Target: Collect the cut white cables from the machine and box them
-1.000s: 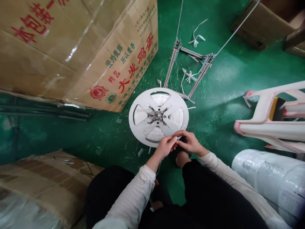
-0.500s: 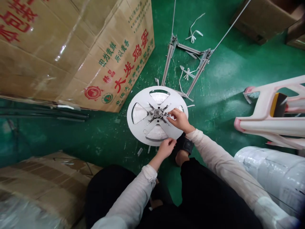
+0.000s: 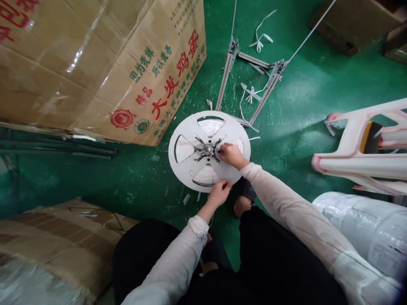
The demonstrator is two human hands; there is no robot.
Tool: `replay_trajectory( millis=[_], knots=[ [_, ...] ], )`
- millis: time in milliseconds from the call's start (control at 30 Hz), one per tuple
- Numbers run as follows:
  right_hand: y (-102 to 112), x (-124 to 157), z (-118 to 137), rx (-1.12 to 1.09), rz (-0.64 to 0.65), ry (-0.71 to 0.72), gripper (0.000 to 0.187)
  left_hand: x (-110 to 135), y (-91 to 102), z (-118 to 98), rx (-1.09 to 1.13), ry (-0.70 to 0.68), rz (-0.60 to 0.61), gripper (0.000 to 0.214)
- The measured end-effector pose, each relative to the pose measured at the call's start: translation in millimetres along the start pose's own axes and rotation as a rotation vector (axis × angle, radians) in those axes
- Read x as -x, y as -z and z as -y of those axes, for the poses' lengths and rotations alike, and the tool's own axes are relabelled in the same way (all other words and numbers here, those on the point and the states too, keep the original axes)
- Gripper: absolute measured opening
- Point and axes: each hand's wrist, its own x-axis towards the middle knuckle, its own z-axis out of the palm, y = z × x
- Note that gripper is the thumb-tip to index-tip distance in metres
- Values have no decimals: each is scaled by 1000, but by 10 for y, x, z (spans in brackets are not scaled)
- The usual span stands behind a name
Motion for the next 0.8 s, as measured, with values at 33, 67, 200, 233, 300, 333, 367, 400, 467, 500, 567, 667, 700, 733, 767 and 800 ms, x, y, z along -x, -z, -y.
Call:
replay_trajectory(
  millis=[33, 67, 200, 233, 300, 333, 367, 400, 467, 500, 567, 667, 700, 733, 767, 800],
  knots=[
    [-1, -18, -1, 9, 22, 1, 13, -9, 0, 17, -9, 2, -3, 26],
    [17, -22, -20, -1, 36, 14, 13, -16, 0, 35, -19, 3, -4, 27],
    [248, 214, -355, -183, -58, 14, 31, -18, -2, 116, -56, 6, 10, 27],
    [309, 349, -493, -215, -120, -44, 34, -12, -6, 136, -62, 9, 16, 27],
    [367, 676, -787, -205, -171, -214, 29, 0, -16, 168, -67, 19, 30, 28],
    [352, 846, -924, -166, -129, -303, 25, 4, -20, 179, -68, 26, 36, 29],
    [304, 1003, -1044, -119, -46, -376, 23, 6, -22, 188, -70, 32, 41, 28],
    [229, 1139, -1145, -75, 55, -431, 23, 7, -20, 196, -72, 37, 42, 28],
    [25, 1325, -1284, -23, 210, -498, 24, 7, -6, 215, -78, 44, 33, 27],
    [-82, 1378, -1326, -15, 239, -521, 26, 10, 7, 230, -81, 46, 27, 28],
    [-259, 1437, -1379, -23, 224, -568, 30, 25, 40, 277, -90, 57, 15, 30],
    [-374, 1501, -1454, -63, 191, -620, 35, 70, 89, 370, -119, 77, 7, 34],
    [-380, 1528, -1485, -86, 185, -620, 34, 83, 102, 401, -132, 79, 5, 36],
    [-381, 1554, -1516, -112, 178, -614, 33, 92, 113, 427, -145, 79, 5, 39],
    [-384, 1576, -1545, -139, 167, -605, 32, 96, 122, 449, -156, 77, 7, 43],
    [-395, 1588, -1567, -165, 151, -594, 33, 96, 129, 465, -167, 76, 9, 47]
  ],
)
